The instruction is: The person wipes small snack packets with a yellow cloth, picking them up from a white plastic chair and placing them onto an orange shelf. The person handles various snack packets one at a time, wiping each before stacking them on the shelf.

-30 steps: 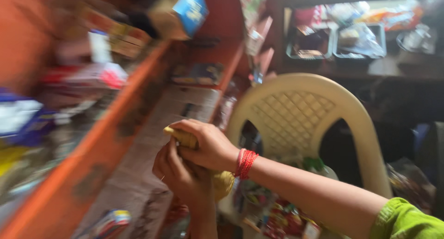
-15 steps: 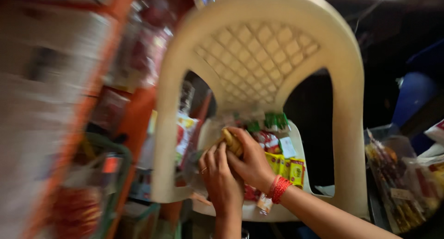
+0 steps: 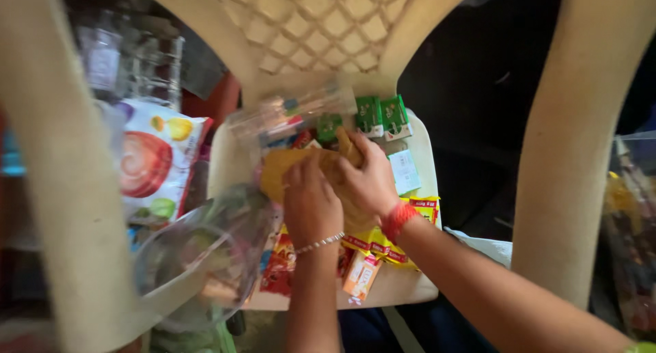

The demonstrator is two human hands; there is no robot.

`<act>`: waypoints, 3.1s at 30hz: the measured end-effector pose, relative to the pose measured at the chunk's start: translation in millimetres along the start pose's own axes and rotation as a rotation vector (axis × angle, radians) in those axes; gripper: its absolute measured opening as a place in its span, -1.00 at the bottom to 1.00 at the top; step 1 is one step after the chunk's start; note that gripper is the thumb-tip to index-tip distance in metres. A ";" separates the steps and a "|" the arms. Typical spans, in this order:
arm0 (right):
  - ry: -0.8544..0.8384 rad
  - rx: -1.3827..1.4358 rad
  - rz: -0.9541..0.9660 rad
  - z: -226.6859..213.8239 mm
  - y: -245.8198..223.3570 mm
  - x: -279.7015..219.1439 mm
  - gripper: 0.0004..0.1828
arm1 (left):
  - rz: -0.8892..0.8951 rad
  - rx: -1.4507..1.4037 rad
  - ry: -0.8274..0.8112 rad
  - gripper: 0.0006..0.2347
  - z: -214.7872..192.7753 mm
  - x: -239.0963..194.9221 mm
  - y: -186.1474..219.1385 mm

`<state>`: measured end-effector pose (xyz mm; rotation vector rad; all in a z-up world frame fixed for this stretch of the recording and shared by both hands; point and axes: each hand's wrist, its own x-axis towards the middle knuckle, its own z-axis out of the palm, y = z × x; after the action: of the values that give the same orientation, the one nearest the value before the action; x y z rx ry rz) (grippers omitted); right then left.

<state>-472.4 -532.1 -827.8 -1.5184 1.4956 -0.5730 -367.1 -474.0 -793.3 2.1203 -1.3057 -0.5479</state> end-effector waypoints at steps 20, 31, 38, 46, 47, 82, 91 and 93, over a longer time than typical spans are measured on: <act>-0.056 0.628 0.642 41.8 28.1 50.0 -0.61 | -0.652 -0.560 -0.044 -0.69 71.0 56.8 -70.6; -0.067 0.208 -0.089 -53.6 -177.0 -64.8 -0.48 | -0.800 -1.495 -0.007 -0.66 -66.0 5.3 22.7; -0.214 0.011 -0.701 -70.4 -316.9 -134.3 -0.54 | -0.610 -1.684 -0.013 -0.60 -234.4 -26.8 93.6; -0.189 0.061 -0.945 -90.5 -466.6 -221.5 -0.44 | -0.309 -1.799 0.150 -0.53 -426.3 -50.7 152.6; -0.176 0.082 -1.027 -99.2 -485.8 -234.6 -0.43 | -0.247 -1.818 0.159 -0.52 -451.7 -51.0 160.2; -0.132 0.234 -1.759 -113.8 -738.6 -396.2 -0.46 | 0.418 -1.764 0.422 -0.53 -759.1 -160.0 227.8; -0.110 0.244 -1.722 -104.8 -766.0 -425.5 -0.43 | 0.523 -1.809 0.426 -0.55 -772.1 -172.9 222.6; -0.148 0.298 -1.841 -105.6 -760.0 -439.8 -0.49 | 0.471 -1.780 0.507 -0.55 -786.4 -183.3 216.0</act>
<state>-224.4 -247.0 -28.3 -2.2366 -0.5188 -1.4887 -107.5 -178.2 -55.9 0.3767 -0.4595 -0.5347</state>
